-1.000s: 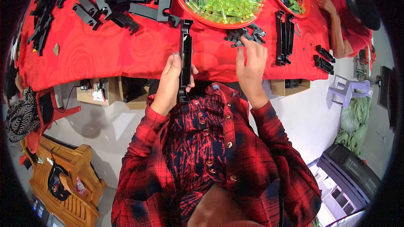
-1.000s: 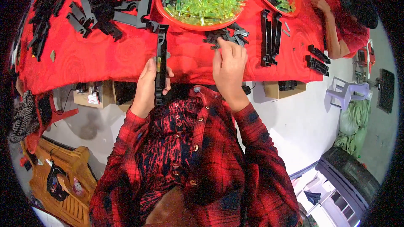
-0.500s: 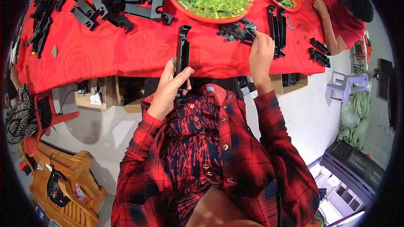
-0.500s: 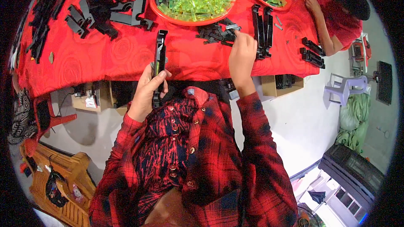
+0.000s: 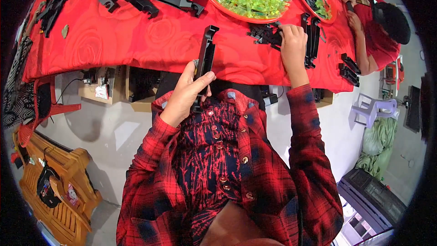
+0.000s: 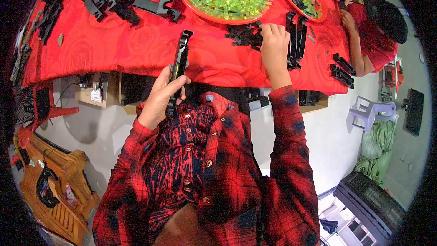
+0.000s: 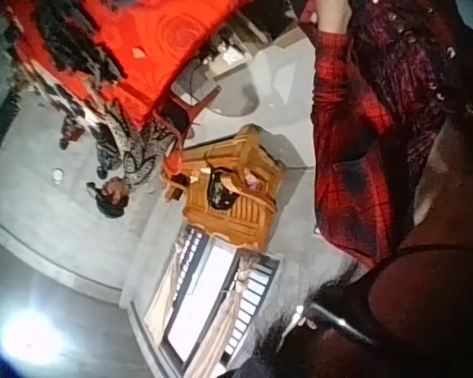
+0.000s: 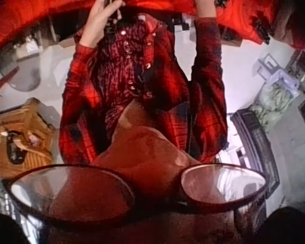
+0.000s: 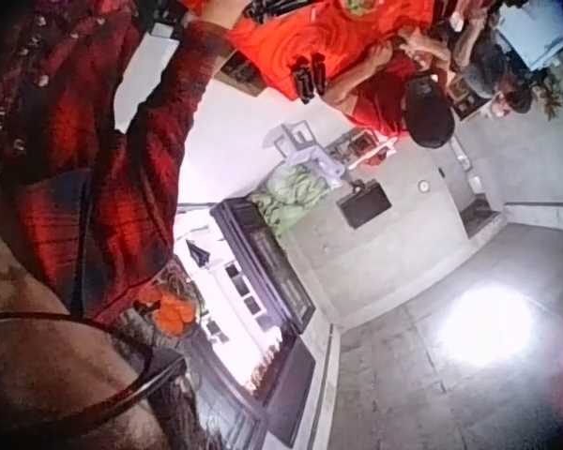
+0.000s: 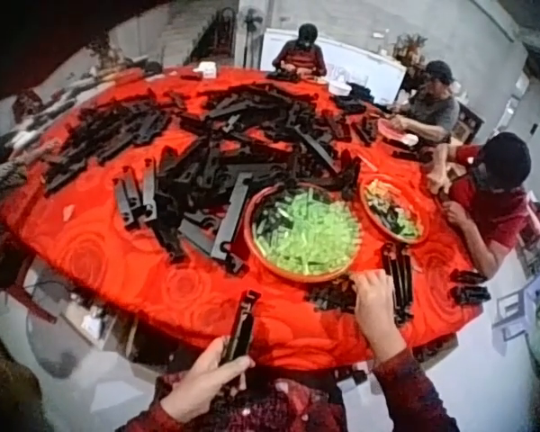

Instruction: The person assembles black plastic toy gun parts by hand, including the toy gun frame and plastic magazine parts.

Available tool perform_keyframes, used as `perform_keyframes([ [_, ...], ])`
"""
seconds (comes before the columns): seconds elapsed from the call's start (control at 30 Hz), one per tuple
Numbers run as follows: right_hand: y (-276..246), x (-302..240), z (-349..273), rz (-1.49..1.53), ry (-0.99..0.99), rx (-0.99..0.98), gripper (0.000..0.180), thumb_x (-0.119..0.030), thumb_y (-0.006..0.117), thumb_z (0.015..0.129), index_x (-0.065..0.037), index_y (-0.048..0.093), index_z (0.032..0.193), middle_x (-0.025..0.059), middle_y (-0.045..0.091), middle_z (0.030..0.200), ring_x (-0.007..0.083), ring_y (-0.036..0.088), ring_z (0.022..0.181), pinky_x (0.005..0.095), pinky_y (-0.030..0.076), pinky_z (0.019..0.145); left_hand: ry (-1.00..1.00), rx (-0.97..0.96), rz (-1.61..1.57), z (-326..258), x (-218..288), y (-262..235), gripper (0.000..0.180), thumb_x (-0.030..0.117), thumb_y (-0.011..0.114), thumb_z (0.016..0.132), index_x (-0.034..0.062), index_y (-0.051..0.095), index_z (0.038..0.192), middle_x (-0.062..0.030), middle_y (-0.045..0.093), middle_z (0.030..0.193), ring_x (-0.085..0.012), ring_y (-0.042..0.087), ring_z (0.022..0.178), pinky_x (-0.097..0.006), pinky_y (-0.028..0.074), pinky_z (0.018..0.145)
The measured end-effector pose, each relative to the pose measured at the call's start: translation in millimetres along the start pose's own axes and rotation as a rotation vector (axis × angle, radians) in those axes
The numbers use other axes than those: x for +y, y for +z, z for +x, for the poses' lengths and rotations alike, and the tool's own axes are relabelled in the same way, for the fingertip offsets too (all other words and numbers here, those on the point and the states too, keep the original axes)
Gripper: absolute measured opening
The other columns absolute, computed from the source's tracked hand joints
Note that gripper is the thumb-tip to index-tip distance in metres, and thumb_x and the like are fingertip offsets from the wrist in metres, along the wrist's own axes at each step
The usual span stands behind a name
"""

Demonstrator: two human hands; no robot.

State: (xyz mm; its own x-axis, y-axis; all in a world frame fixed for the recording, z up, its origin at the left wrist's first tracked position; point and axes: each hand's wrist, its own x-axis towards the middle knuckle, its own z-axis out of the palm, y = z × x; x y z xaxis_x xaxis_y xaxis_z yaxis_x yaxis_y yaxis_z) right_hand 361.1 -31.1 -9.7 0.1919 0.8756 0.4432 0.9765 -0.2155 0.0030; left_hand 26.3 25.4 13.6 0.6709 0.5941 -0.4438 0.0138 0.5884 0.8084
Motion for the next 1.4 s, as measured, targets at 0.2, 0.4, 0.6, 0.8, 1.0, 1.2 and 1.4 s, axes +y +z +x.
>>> perform_keyframes([
  [0.2,-3.7,7.5,3.2,-0.024,-0.116,-0.011,0.02,-0.004,0.066,0.081,-0.01,0.064,0.1,0.0054,0.064,0.094,0.0275,0.059,0.095,0.0404,0.042,0.083,-0.028,-0.015,0.004,-1.4,-2.2,1.6,0.041,0.025,0.06,0.097,0.0049,0.047,0.131,-0.0041,0.061,0.098,-0.0072,0.055,0.067,-0.021,0.041,0.054],
  [0.4,-11.3,-3.2,11.8,0.002,-0.14,0.081,0.019,-0.003,0.063,0.078,-0.008,0.062,0.097,0.0065,0.065,0.095,0.0262,0.059,0.096,0.0415,0.042,0.087,-0.011,0.008,-0.016,-7.9,-4.1,-2.8,0.04,0.023,0.06,0.097,0.0052,0.047,0.13,-0.0044,0.061,0.098,-0.0069,0.055,0.067,-0.021,0.041,0.053],
  [0.6,-26.5,-47.9,-0.2,0.979,0.436,0.03,0.013,-0.009,0.061,0.096,-0.001,0.062,0.107,0.009,0.068,0.087,0.0162,0.065,0.072,0.026,0.047,0.059,-0.018,-0.023,-0.063,-12.4,-10.0,-6.9,0.042,0.015,0.066,0.092,0.0061,0.049,0.129,-0.0043,0.061,0.099,-0.0069,0.056,0.068,-0.021,0.042,0.053],
  [0.8,-68.4,-100.3,-5.4,1.625,0.703,-0.558,0.023,-0.01,0.06,0.097,0.002,0.061,0.117,0.0088,0.069,0.095,0.0116,0.064,0.076,0.022,0.048,0.064,0.035,-0.026,-0.131,-23.6,-7.3,-2.8,0.051,0.013,0.073,0.085,0.005,0.048,0.128,0.0011,0.055,0.085,-0.0057,0.054,0.064,-0.02,0.041,0.052],
  [1.0,-85.2,-136.1,-18.0,1.773,0.655,-0.676,0.03,-0.006,0.06,0.097,0.007,0.057,0.124,0.0141,0.066,0.106,0.0201,0.068,0.091,0.0329,0.057,0.084,0.087,-0.017,-0.165,-33.4,-6.4,-3.3,0.062,0.012,0.077,0.083,0.0056,0.045,0.135,0.0027,0.053,0.083,-0.0039,0.05,0.061,-0.019,0.038,0.052],
  [1.2,-78.5,-149.5,-28.0,1.841,0.702,-0.765,0.026,-0.008,0.062,0.096,0.003,0.061,0.12,0.0132,0.069,0.104,0.0212,0.07,0.089,0.0308,0.058,0.081,0.072,-0.051,-0.188,-38.6,-7.1,-5.9,0.06,0.014,0.076,0.085,0.0076,0.045,0.136,0.0034,0.053,0.085,-0.0036,0.052,0.066,-0.019,0.039,0.054],
  [1.4,-83.3,-157.4,-29.3,1.867,0.86,-0.663,0.024,-0.009,0.059,0.098,0.005,0.058,0.117,0.0212,0.069,0.11,0.0263,0.071,0.096,0.0357,0.06,0.082,0.073,-0.081,-0.216,-37.8,-7.9,-4.6,0.058,0.014,0.075,0.085,0.0063,0.046,0.135,0.0036,0.052,0.085,-0.0042,0.052,0.065,-0.019,0.039,0.053],
])
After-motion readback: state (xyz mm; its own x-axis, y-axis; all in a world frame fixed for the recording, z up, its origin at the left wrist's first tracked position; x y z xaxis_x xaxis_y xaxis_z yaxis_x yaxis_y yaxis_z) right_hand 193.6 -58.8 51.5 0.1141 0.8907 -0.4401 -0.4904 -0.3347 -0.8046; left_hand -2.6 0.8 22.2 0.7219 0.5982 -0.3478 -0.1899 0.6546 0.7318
